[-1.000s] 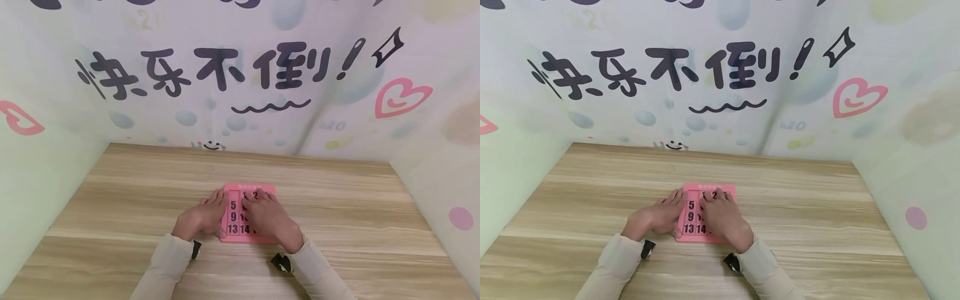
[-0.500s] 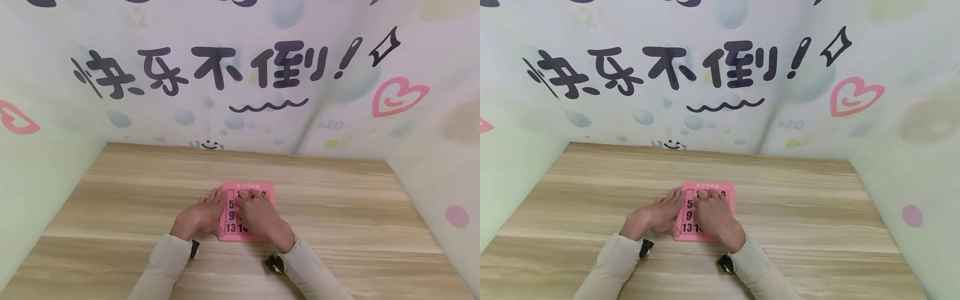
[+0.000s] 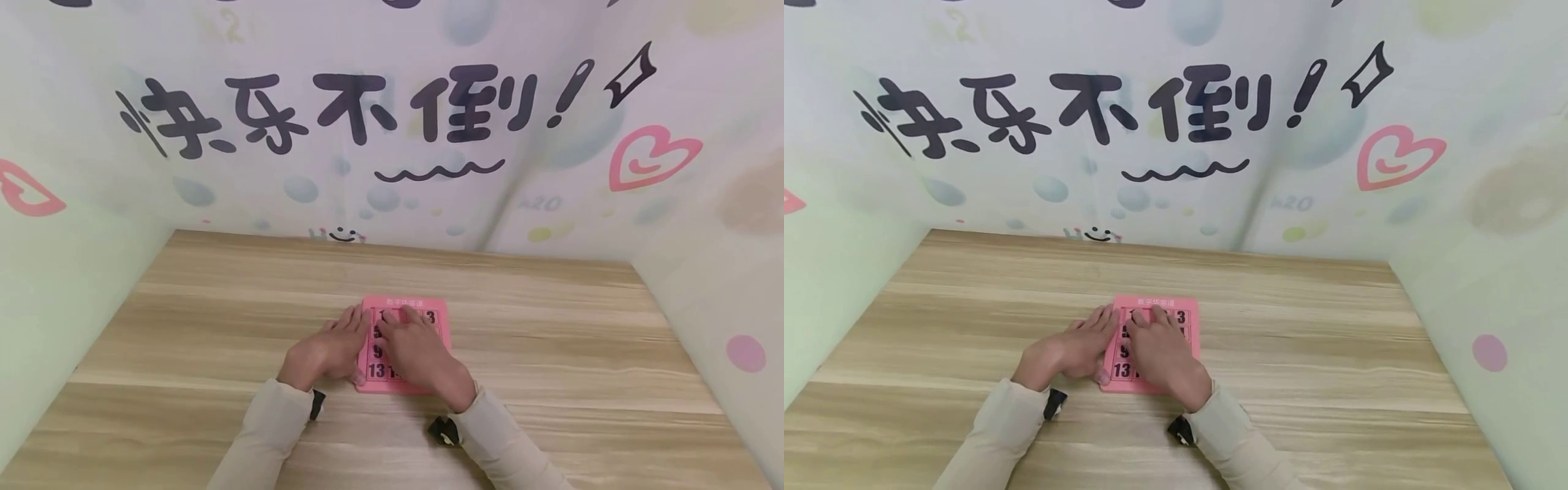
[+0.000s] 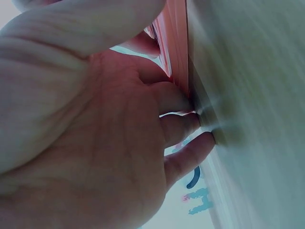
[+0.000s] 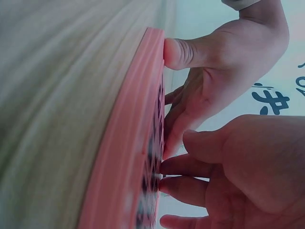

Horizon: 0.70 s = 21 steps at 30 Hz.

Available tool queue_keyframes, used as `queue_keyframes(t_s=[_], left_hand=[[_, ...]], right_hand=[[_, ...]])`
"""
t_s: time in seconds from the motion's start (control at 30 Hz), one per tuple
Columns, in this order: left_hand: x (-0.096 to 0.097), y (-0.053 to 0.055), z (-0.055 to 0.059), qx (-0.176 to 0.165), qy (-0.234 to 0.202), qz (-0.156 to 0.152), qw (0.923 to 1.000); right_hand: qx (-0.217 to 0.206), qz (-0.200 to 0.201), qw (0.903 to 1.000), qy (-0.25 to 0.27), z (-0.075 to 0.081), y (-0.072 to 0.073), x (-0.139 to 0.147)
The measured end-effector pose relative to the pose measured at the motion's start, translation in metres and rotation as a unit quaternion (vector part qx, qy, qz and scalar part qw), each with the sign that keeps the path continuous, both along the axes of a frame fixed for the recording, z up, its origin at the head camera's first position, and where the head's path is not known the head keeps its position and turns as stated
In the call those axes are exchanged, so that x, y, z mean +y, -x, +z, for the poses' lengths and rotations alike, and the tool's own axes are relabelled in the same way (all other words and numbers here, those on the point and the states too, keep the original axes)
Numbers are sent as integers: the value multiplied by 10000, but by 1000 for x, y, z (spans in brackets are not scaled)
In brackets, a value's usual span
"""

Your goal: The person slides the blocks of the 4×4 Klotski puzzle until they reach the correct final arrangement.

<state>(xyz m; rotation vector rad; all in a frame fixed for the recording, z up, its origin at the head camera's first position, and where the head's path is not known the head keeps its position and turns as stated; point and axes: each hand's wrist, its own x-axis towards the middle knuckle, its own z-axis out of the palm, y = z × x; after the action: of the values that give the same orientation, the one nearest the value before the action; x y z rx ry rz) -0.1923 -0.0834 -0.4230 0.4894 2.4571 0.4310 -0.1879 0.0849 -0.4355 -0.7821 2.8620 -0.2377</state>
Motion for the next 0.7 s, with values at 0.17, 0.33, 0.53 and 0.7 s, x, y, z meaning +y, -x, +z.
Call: queue_keyframes(t_s=[0.17, 0.33, 0.53, 0.7], left_hand=[[0, 0, 1, 3, 44, -45, 10000], [1, 1, 2, 26, 1, -19, 10000], [1, 2, 2, 10, -31, 6, 10000], [0, 1, 1, 34, -68, 5, 10000]], right_hand=[[20, 74, 10000, 42, -2, -1, -3], [16, 118, 9999, 13, -2, -1, -4], [57, 218, 9997, 2, -3, 0, -3], [94, 327, 9994, -7, -4, 0, -2]])
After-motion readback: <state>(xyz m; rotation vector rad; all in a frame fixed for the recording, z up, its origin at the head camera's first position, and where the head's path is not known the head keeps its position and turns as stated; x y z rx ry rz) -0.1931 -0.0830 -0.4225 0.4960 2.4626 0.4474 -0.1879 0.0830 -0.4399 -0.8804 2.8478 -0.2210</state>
